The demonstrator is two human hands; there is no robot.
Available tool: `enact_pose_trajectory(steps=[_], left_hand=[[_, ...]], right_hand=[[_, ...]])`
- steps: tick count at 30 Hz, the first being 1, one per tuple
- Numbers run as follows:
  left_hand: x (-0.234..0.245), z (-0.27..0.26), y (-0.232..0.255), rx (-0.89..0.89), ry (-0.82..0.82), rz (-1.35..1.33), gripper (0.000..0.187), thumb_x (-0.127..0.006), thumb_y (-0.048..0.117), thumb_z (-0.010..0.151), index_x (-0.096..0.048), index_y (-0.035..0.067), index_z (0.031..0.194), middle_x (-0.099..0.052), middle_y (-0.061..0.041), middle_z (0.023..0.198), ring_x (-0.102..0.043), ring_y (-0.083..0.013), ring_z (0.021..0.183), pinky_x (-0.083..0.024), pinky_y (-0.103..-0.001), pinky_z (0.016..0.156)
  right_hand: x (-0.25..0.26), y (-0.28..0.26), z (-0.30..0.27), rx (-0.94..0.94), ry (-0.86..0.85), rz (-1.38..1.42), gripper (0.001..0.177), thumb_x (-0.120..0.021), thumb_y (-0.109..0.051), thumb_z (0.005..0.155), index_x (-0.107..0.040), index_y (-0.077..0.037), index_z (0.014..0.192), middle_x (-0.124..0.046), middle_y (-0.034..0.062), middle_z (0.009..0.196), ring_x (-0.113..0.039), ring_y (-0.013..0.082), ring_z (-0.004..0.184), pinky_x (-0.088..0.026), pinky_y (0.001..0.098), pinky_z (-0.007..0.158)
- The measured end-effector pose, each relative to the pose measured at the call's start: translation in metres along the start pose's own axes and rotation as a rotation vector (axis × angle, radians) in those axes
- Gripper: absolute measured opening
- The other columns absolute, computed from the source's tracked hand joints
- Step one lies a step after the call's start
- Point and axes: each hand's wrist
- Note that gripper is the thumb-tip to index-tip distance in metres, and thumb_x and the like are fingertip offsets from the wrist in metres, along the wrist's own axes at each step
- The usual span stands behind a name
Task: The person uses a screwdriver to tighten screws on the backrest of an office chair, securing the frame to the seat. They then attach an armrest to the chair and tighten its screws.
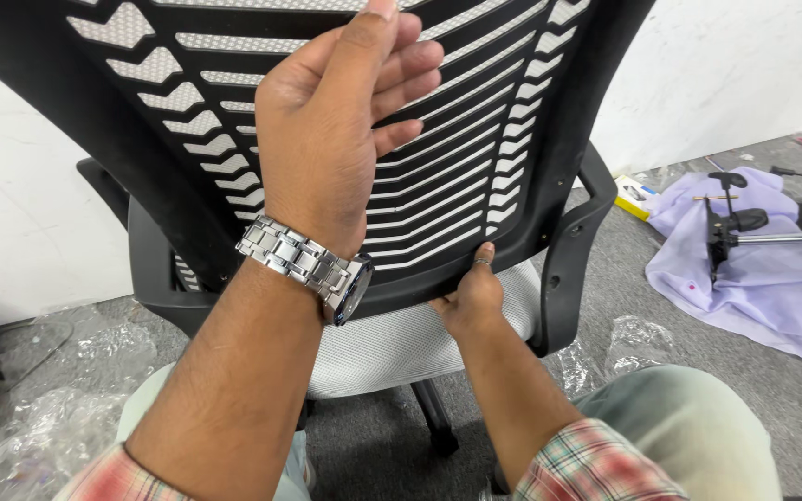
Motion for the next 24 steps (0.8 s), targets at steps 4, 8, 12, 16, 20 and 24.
enact_pose_trajectory(steps=[4, 8, 12, 16, 20, 24], left_hand=[[-0.001, -0.002, 0.001, -0.035, -0.002, 0.052, 0.042, -0.067, 0.045, 0.098, -0.075, 0.006, 0.111, -0.082, -0.011, 0.105, -0.082, -0.0188, 0.099, -0.066, -0.029, 0.078], [-0.002, 0.0, 0.0, 0.036, 0.021, 0.059, 0.043, -0.065, 0.041, 0.093, -0.075, 0.004, 0.112, -0.083, -0.012, 0.106, -0.082, -0.0195, 0.1, -0.064, -0.03, 0.079], [0.0, 0.001, -0.005, 0.043, 0.011, 0.041, 0.04, -0.067, 0.038, 0.093, -0.075, 0.006, 0.114, -0.083, -0.01, 0.106, -0.081, -0.018, 0.101, -0.063, -0.029, 0.078], [0.006, 0.003, -0.011, 0.098, 0.045, 0.03, 0.037, -0.068, 0.037, 0.093, -0.074, 0.007, 0.114, -0.082, -0.008, 0.105, -0.079, -0.0162, 0.1, -0.063, -0.028, 0.077], [0.007, -0.001, -0.024, 0.191, 0.064, 0.011, 0.033, -0.068, 0.034, 0.091, -0.074, 0.008, 0.112, -0.082, -0.007, 0.105, -0.078, -0.0143, 0.098, -0.06, -0.027, 0.077], [-0.004, -0.018, -0.048, 0.409, 0.077, 0.023, 0.024, -0.068, 0.031, 0.09, -0.073, 0.011, 0.103, -0.081, -0.004, 0.098, -0.078, -0.0123, 0.091, -0.06, -0.027, 0.075]], right_hand=[[0.004, -0.007, -0.003, -0.025, 0.012, -0.224, 0.077, -0.027, -0.052, 0.106, -0.024, 0.009, 0.153, -0.047, 0.0288, 0.151, -0.06, 0.0426, 0.13, -0.053, 0.0472, 0.107], [0.008, -0.003, -0.006, -0.043, 0.061, -0.243, 0.077, -0.027, -0.051, 0.107, -0.022, 0.008, 0.154, -0.045, 0.0292, 0.152, -0.057, 0.0439, 0.133, -0.051, 0.0479, 0.11], [0.013, 0.002, -0.014, -0.044, 0.074, -0.199, 0.076, -0.03, -0.05, 0.106, -0.022, 0.007, 0.155, -0.043, 0.0287, 0.152, -0.054, 0.0441, 0.135, -0.05, 0.0491, 0.11], [0.017, 0.001, -0.021, -0.072, 0.092, -0.214, 0.074, -0.03, -0.049, 0.107, -0.023, 0.006, 0.155, -0.043, 0.0307, 0.151, -0.053, 0.045, 0.136, -0.049, 0.05, 0.111], [0.027, -0.001, -0.022, -0.095, 0.069, -0.313, 0.075, -0.03, -0.05, 0.106, -0.023, 0.007, 0.154, -0.046, 0.0346, 0.148, -0.057, 0.0454, 0.132, -0.052, 0.0482, 0.109], [0.039, -0.009, -0.012, -0.16, 0.002, -0.453, 0.083, -0.026, -0.057, 0.105, -0.024, 0.012, 0.151, -0.053, 0.0386, 0.138, -0.062, 0.0453, 0.126, -0.055, 0.0473, 0.105]])
Point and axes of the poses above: each hand's wrist, its own z-axis towards the middle knuckle, its own x-axis out of the back of the hand, y = z × x
